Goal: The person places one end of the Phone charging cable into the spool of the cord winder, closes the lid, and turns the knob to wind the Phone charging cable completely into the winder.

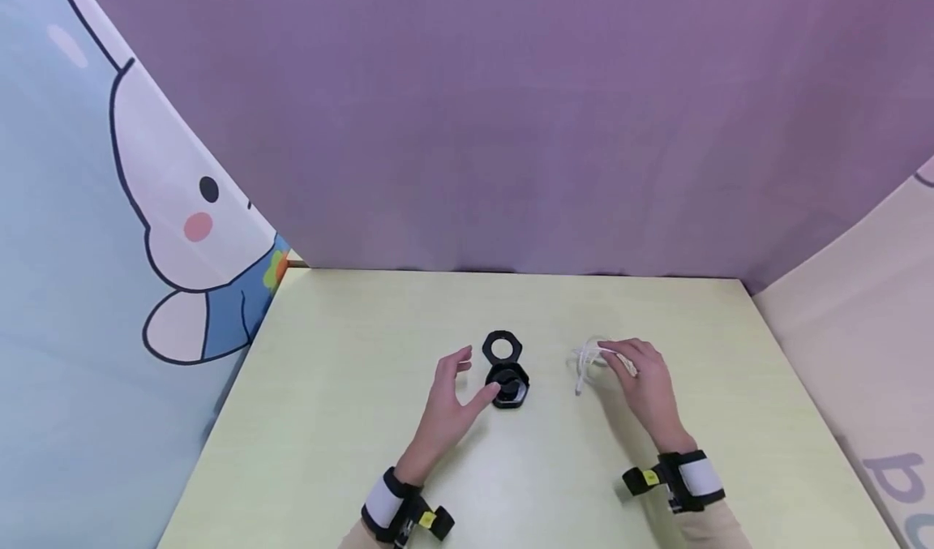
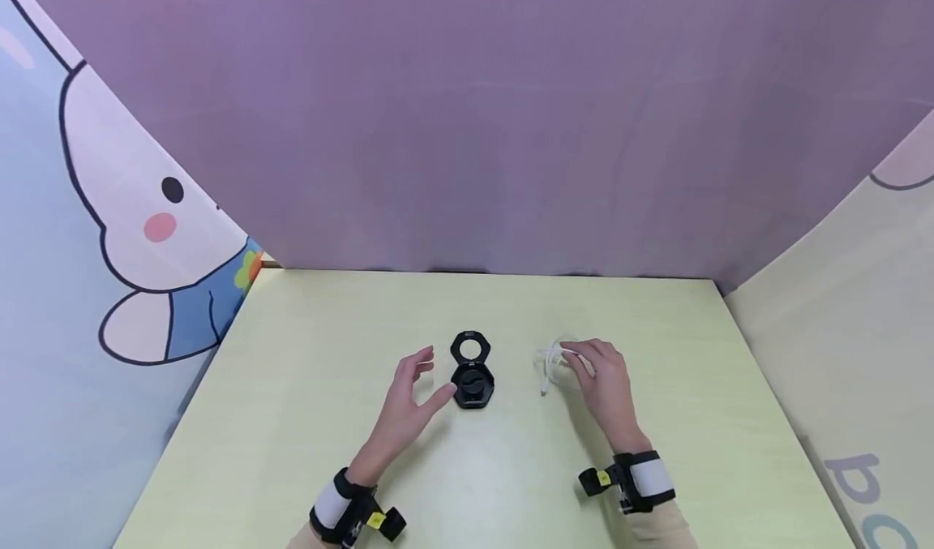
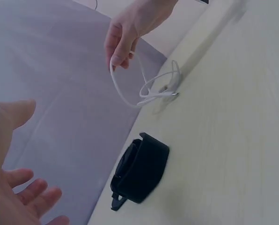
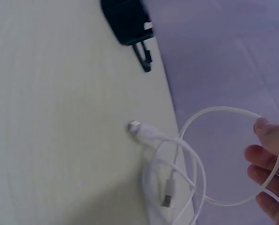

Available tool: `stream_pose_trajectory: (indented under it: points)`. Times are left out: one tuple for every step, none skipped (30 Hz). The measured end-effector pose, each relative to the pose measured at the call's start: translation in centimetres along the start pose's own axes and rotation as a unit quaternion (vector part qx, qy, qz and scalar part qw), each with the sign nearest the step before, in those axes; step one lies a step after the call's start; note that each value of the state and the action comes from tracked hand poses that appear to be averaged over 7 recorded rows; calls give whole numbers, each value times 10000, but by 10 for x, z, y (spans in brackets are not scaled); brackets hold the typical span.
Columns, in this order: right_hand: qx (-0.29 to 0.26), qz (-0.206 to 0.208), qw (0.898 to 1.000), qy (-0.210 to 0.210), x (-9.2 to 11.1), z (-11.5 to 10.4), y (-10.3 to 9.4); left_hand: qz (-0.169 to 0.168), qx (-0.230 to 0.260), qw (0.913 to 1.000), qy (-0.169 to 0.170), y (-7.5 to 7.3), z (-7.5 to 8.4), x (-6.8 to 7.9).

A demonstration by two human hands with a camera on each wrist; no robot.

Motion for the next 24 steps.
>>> stream_pose_trajectory:
  points:
    - [-64, 25, 10000, 18, -1, -3, -4, 15, -10, 10000, 66, 0, 4, 0]
    - [-137, 55, 9999, 35, -1, -5, -8, 22, -35, 9999, 143, 0, 8, 1]
    - [-203, 110, 9997, 32, -2, -8, -12, 23, -58, 9997, 224, 0, 12, 1]
    - [-269, 168, 9995, 11, -3, -12, -17, 24, -64, 9996, 285, 0, 15, 1]
    - [-331, 249, 9991, -30, -4, -17, -22, 21, -60, 9994, 353, 0, 19, 2]
    - [-402, 313, 9987, -72, -6, -21, -27, 22, -74, 9990, 432, 0, 23, 2]
    - [-448, 378, 9982, -140, -7, -27, -31, 29, -77, 9986, 519, 0, 28, 2]
    - [-519, 440, 9975, -195, -9, -32, -36, 40, -82, 9982, 598, 0, 32, 1]
    - [-581, 500, 9967, -259, -11, -37, -41, 56, -86, 9977, 671, 0, 36, 1]
    - [-633, 548, 9960, -304, -13, -42, -45, 73, -70, 9972, 738, -1, 41, 0]
    - [-707, 590, 9952, -334, -15, -47, -49, 84, -63, 9965, 832, -1, 46, 0]
    - [-781, 618, 9944, -356, -18, -52, -53, 88, -56, 9957, 923, -2, 52, -1]
    - [-850, 649, 9935, -384, -21, -58, -57, 77, -31, 9949, 1000, -2, 58, -2]
    - [-920, 675, 9926, -413, -24, -65, -61, 54, -25, 9943, 1063, -2, 64, -2]
    - [-987, 690, 9918, -435, -27, -72, -64, 13, -33, 9936, 1132, -1, 70, -3]
    - [-1055, 699, 9908, -479, -30, -81, -67, -37, -50, 9927, 1203, -1, 77, -5]
    - [-1130, 693, 9897, -535, -34, -90, -70, -101, -88, 9916, 1289, 0, 84, -7]
    - [-1166, 674, 9891, -600, -38, -100, -73, -170, -154, 9899, 1397, 1, 91, -9]
    - [-1204, 651, 9884, -665, -43, -110, -75, -243, -237, 9878, 1517, 2, 99, -12]
    - [-1240, 615, 9877, -723, -47, -119, -77, -307, -340, 9851, 1658, 3, 107, -15]
    - [-1285, 618, 9867, -787, -52, -127, -78, -354, -464, 9816, 1819, 4, 115, -19]
    - [-1297, 613, 9860, -846, -57, -134, -79, -386, -594, 9775, 1986, 4, 123, -23]
    - [-1298, 598, 9857, -891, -62, -139, -80, -385, -719, 9732, 2151, 5, 131, -27]
    - [-1316, 586, 9853, -920, -66, -144, -81, -381, -859, 9685, 2308, 5, 138, -31]
Point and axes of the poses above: each hand's wrist, its own x-axis away from the middle knuckle, its own y-axis out of the palm, z = x × y, the point moved 9 cm from there along -x, towards the middle knuckle, and after that the axes turned 5 degrees about -z, right-handed, at the moved point
